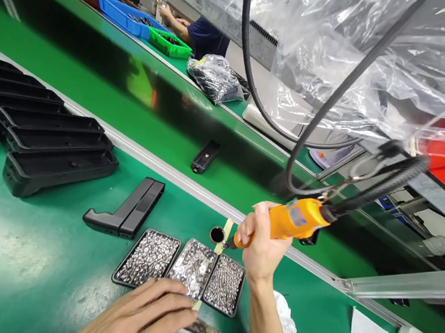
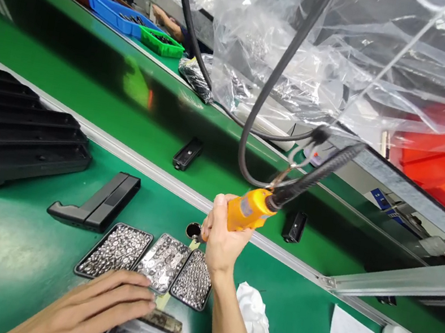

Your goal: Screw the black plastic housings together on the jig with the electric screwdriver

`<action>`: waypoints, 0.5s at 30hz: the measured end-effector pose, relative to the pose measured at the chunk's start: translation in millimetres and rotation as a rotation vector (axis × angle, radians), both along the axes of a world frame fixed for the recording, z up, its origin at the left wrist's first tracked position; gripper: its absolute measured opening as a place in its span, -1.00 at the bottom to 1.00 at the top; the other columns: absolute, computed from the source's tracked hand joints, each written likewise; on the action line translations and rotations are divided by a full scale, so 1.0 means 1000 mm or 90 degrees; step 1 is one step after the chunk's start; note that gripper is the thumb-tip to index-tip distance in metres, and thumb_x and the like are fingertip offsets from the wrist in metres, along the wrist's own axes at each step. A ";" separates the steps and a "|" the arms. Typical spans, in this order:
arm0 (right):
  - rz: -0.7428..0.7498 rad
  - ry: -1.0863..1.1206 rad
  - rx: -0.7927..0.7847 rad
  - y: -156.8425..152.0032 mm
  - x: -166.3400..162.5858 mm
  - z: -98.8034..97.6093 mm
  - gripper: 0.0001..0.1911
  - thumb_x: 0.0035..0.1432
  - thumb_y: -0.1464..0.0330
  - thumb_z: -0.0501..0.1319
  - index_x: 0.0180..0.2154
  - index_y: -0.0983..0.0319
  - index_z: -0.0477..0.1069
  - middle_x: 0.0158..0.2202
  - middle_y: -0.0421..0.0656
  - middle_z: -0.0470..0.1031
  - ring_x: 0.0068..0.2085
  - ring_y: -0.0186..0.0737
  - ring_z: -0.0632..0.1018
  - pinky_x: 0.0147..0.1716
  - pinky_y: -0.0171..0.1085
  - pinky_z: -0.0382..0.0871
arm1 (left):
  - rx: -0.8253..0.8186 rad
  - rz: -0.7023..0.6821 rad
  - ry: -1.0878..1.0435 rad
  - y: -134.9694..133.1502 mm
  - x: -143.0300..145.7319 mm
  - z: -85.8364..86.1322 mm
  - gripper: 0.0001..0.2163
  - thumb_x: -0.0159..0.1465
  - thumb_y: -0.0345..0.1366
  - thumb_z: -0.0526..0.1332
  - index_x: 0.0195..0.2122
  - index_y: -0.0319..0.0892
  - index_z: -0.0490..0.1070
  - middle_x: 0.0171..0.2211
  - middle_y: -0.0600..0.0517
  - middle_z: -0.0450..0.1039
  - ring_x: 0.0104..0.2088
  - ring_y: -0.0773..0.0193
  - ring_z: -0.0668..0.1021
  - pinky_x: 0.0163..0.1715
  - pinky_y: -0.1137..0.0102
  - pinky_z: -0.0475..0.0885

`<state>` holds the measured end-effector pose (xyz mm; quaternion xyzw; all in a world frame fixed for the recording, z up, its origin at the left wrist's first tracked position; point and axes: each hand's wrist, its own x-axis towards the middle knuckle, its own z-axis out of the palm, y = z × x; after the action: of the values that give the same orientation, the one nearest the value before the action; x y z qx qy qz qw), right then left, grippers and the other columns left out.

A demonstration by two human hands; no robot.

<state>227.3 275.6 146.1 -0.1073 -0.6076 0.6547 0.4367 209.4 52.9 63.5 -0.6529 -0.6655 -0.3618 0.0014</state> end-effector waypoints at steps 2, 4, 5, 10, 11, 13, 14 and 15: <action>0.001 0.001 -0.006 -0.007 0.018 0.019 -0.79 0.31 0.25 0.30 -0.27 0.17 0.29 -0.67 -0.43 0.18 -0.70 -0.48 0.21 -0.72 -0.45 0.21 | 0.001 0.014 -0.009 -0.002 0.003 0.000 -0.34 0.27 0.10 0.36 0.30 -0.11 0.31 0.17 -0.11 0.47 0.18 -0.08 0.48 0.10 0.03 0.56; 0.017 -0.001 -0.016 -0.017 0.039 0.040 -0.83 0.34 0.28 0.26 -0.28 0.16 0.31 -0.66 -0.42 0.15 -0.70 -0.48 0.16 -0.73 -0.46 0.19 | 0.002 0.021 -0.039 -0.003 0.006 0.001 -0.29 0.23 0.12 0.39 0.29 -0.14 0.31 0.17 -0.15 0.46 0.20 -0.11 0.45 0.13 -0.02 0.53; 0.029 -0.007 -0.020 -0.023 0.050 0.049 -0.85 0.35 0.28 0.23 -0.28 0.16 0.32 -0.66 -0.42 0.14 -0.70 -0.48 0.14 -0.73 -0.46 0.19 | 0.000 0.018 -0.056 -0.003 0.007 0.002 -0.28 0.22 0.15 0.39 0.29 -0.16 0.32 0.16 -0.16 0.46 0.20 -0.12 0.44 0.14 -0.02 0.52; 0.086 -0.039 -0.050 -0.056 0.097 0.063 -0.85 0.41 0.24 0.15 -0.23 0.13 0.39 -0.67 -0.41 0.08 -0.71 -0.49 0.07 -0.72 -0.47 0.18 | -0.004 -0.010 -0.104 0.001 0.007 0.007 -0.32 0.24 0.12 0.38 0.26 -0.20 0.34 0.09 -0.17 0.49 0.18 -0.11 0.45 0.16 -0.04 0.49; 0.095 -0.041 -0.055 -0.061 0.102 0.060 -0.85 0.42 0.24 0.14 -0.22 0.13 0.39 -0.67 -0.42 0.08 -0.71 -0.49 0.07 -0.71 -0.47 0.19 | 0.000 -0.012 -0.107 0.001 0.007 0.007 -0.33 0.25 0.12 0.38 0.25 -0.20 0.35 0.08 -0.17 0.49 0.17 -0.11 0.45 0.16 -0.04 0.48; 0.121 -0.041 -0.054 -0.070 0.108 0.051 -0.87 0.42 0.26 0.13 -0.22 0.12 0.38 -0.67 -0.42 0.07 -0.70 -0.48 0.07 -0.69 -0.47 0.20 | 0.003 -0.016 -0.112 0.002 0.008 0.008 -0.36 0.26 0.09 0.38 0.23 -0.20 0.36 0.07 -0.16 0.49 0.16 -0.10 0.45 0.16 -0.04 0.47; 0.133 -0.039 -0.052 -0.073 0.109 0.046 -0.88 0.42 0.27 0.13 -0.21 0.12 0.38 -0.66 -0.42 0.07 -0.70 -0.48 0.08 -0.68 -0.47 0.21 | -0.001 -0.017 -0.115 0.002 0.008 0.009 -0.37 0.27 0.08 0.38 0.23 -0.19 0.36 0.07 -0.16 0.49 0.15 -0.10 0.45 0.16 -0.03 0.46; 0.145 -0.036 -0.049 -0.075 0.109 0.042 -0.89 0.42 0.28 0.13 -0.21 0.11 0.38 -0.66 -0.42 0.07 -0.69 -0.48 0.08 -0.68 -0.47 0.21 | -0.004 -0.019 -0.117 0.002 0.008 0.009 -0.38 0.28 0.08 0.37 0.23 -0.19 0.36 0.06 -0.16 0.48 0.15 -0.09 0.45 0.16 -0.03 0.46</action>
<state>336.5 200.2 188.4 -0.0727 -0.6022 0.7199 0.3374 217.1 54.8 72.5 -0.6270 -0.6541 -0.4178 -0.0673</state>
